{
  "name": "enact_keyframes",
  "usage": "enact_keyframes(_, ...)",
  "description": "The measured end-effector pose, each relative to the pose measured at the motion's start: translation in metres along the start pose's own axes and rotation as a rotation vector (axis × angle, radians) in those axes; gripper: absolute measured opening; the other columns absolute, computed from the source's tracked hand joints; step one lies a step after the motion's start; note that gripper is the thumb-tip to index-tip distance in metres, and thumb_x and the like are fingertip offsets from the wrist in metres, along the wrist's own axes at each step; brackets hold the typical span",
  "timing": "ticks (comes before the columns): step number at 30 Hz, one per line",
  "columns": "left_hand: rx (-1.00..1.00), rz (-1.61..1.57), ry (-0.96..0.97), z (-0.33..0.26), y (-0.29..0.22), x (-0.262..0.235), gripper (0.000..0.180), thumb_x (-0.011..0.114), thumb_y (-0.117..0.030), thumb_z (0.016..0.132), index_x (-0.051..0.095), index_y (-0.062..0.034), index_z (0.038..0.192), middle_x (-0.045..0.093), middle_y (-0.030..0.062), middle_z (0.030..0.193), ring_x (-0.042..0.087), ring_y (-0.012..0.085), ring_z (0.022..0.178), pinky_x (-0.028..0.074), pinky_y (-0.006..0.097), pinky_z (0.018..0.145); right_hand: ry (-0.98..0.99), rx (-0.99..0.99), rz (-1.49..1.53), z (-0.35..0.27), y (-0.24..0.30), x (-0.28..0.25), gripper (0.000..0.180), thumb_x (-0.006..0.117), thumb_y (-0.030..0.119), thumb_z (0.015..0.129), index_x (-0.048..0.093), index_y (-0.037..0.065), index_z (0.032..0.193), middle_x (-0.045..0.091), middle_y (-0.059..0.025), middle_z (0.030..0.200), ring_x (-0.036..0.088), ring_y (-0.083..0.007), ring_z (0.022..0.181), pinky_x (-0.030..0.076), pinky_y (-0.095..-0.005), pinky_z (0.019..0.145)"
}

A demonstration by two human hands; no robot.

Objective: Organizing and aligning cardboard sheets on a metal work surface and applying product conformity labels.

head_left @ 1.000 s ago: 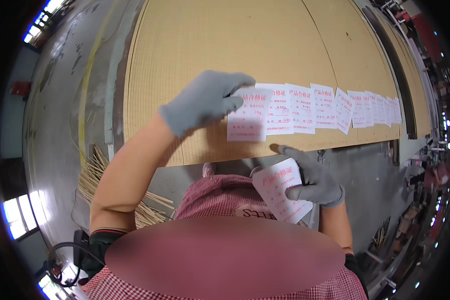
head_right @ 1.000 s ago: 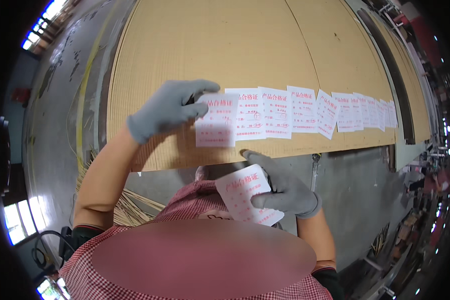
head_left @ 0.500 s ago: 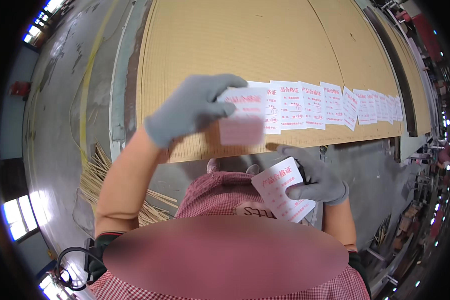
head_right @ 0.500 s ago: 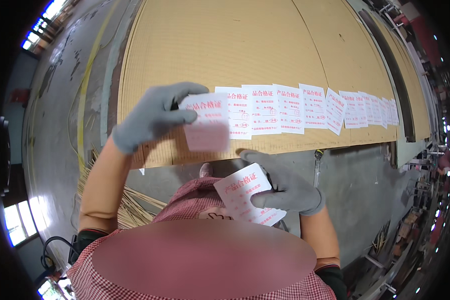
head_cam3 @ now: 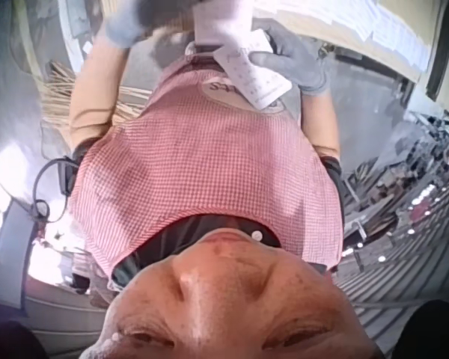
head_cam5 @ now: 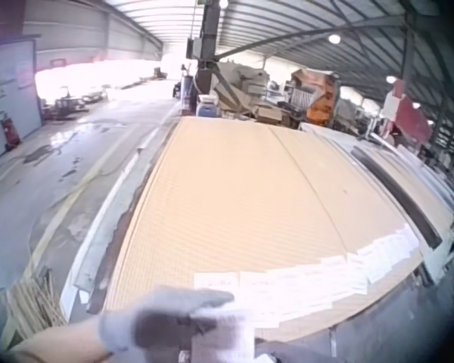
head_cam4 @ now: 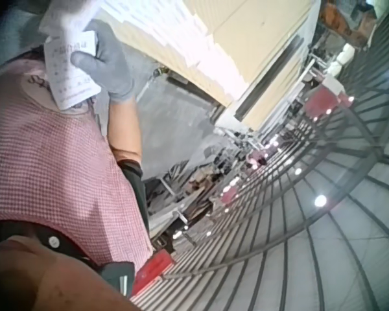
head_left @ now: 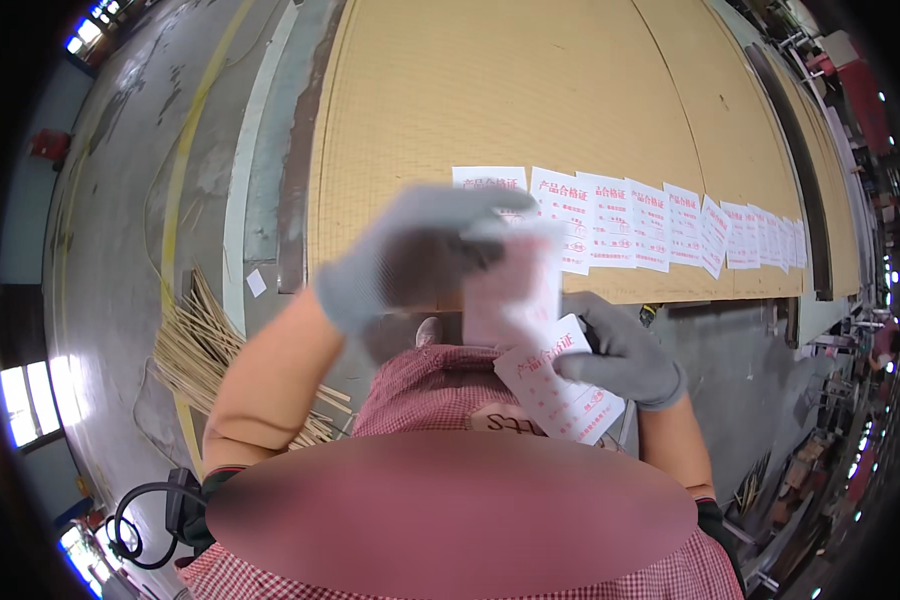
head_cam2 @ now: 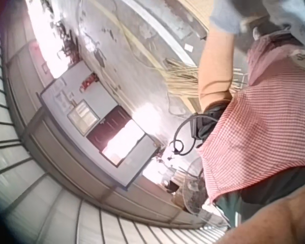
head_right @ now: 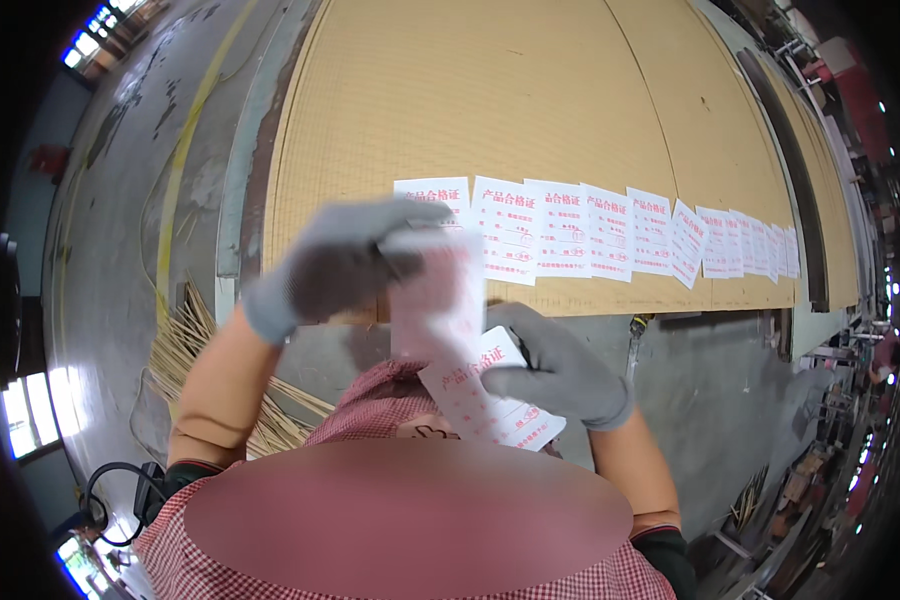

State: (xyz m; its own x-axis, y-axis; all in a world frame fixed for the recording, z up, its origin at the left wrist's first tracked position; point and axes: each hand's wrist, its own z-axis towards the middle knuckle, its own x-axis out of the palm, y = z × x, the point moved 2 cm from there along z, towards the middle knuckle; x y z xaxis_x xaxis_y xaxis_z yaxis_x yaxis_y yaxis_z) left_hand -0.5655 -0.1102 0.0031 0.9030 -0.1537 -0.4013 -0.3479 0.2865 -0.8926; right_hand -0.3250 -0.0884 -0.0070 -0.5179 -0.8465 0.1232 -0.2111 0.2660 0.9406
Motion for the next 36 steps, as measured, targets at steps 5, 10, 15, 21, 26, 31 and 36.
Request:
enact_keyframes(5, -0.408, 0.317, 0.098, 0.009, 0.024, -0.061, 0.036, 0.061, -0.015, 0.08, 0.058, -0.0005, 0.113, 0.064, 0.0124, 0.086, 0.063, 0.0259, 0.081, 0.05, 0.031, 0.074, 0.022, -0.069, 0.059, -0.005, 0.002, 0.007, 0.058, 0.068, 0.011, 0.081, 0.04, -0.003, 0.13, 0.056, -0.0058, 0.109, 0.051, -0.013, 0.102, 0.042, -0.0278, 0.089)
enact_keyframes(10, 0.159, 0.615, -0.174, -0.005, 0.023, -0.054, 0.04, 0.064, -0.016, 0.079, 0.057, -0.0023, 0.115, 0.059, 0.0128, 0.101, 0.055, 0.0303, 0.094, 0.046, 0.036, 0.082, -0.027, 0.051, 0.062, 0.01, -0.004, 0.017, 0.043, 0.063, 0.014, 0.086, 0.047, -0.001, 0.123, 0.058, -0.0043, 0.104, 0.053, -0.01, 0.095, 0.045, -0.0252, 0.081)
enact_keyframes(15, -0.019, 0.208, 0.035, -0.029, -0.022, 0.012, 0.045, 0.07, -0.011, 0.074, 0.057, -0.0036, 0.116, 0.061, 0.0138, 0.09, 0.061, 0.0231, 0.081, 0.049, 0.033, 0.074, -0.099, -0.028, 0.101, 0.028, 0.005, 0.041, 0.026, 0.059, 0.014, 0.089, 0.052, 0.001, 0.11, 0.057, -0.0017, 0.096, 0.049, -0.0059, 0.084, 0.044, -0.0245, 0.073)
enact_keyframes(21, -0.344, 0.109, -0.05, -0.034, 0.026, -0.095, 0.042, 0.061, -0.006, 0.076, 0.056, 0.0007, 0.117, 0.066, 0.0108, 0.086, 0.061, 0.0153, 0.075, 0.05, 0.028, 0.07, -0.061, -0.049, 0.108, 0.011, -0.011, 0.031, 0.025, 0.062, 0.009, 0.085, 0.049, 0.003, 0.106, 0.055, -0.0008, 0.092, 0.05, -0.0062, 0.082, 0.043, -0.0239, 0.071)
enact_keyframes(26, -0.074, 0.67, -0.156, -0.042, 0.032, -0.113, 0.043, 0.058, -0.012, 0.082, 0.051, 0.0013, 0.122, 0.058, 0.0099, 0.098, 0.055, 0.0147, 0.092, 0.045, 0.027, 0.081, -0.323, -0.094, 0.141, 0.005, 0.0, 0.027, 0.028, 0.064, 0.008, 0.081, 0.049, 0.004, 0.104, 0.054, -0.001, 0.095, 0.052, -0.0071, 0.082, 0.043, -0.0227, 0.071)
enact_keyframes(31, -0.161, -0.102, -0.206, -0.059, -0.023, 0.011, 0.044, 0.051, -0.014, 0.089, 0.04, 0.0001, 0.129, 0.054, 0.0119, 0.112, 0.052, 0.0193, 0.104, 0.04, 0.03, 0.092, -0.644, -0.488, -0.062, 0.014, 0.029, 0.036, 0.03, 0.056, 0.0, 0.082, 0.044, 0.001, 0.109, 0.05, -0.0079, 0.104, 0.051, -0.0135, 0.09, 0.044, -0.0275, 0.08)
enact_keyframes(36, -0.186, -0.96, -0.043, -0.067, -0.044, 0.01, 0.059, 0.063, -0.036, 0.086, 0.04, -0.0057, 0.131, 0.053, 0.0141, 0.121, 0.049, 0.0159, 0.114, 0.036, 0.03, 0.101, -0.465, -0.679, -0.089, 0.018, 0.046, 0.059, 0.055, 0.05, 0.0, 0.083, 0.026, -0.003, 0.132, 0.039, -0.0145, 0.124, 0.042, -0.0192, 0.112, 0.036, -0.0327, 0.096)
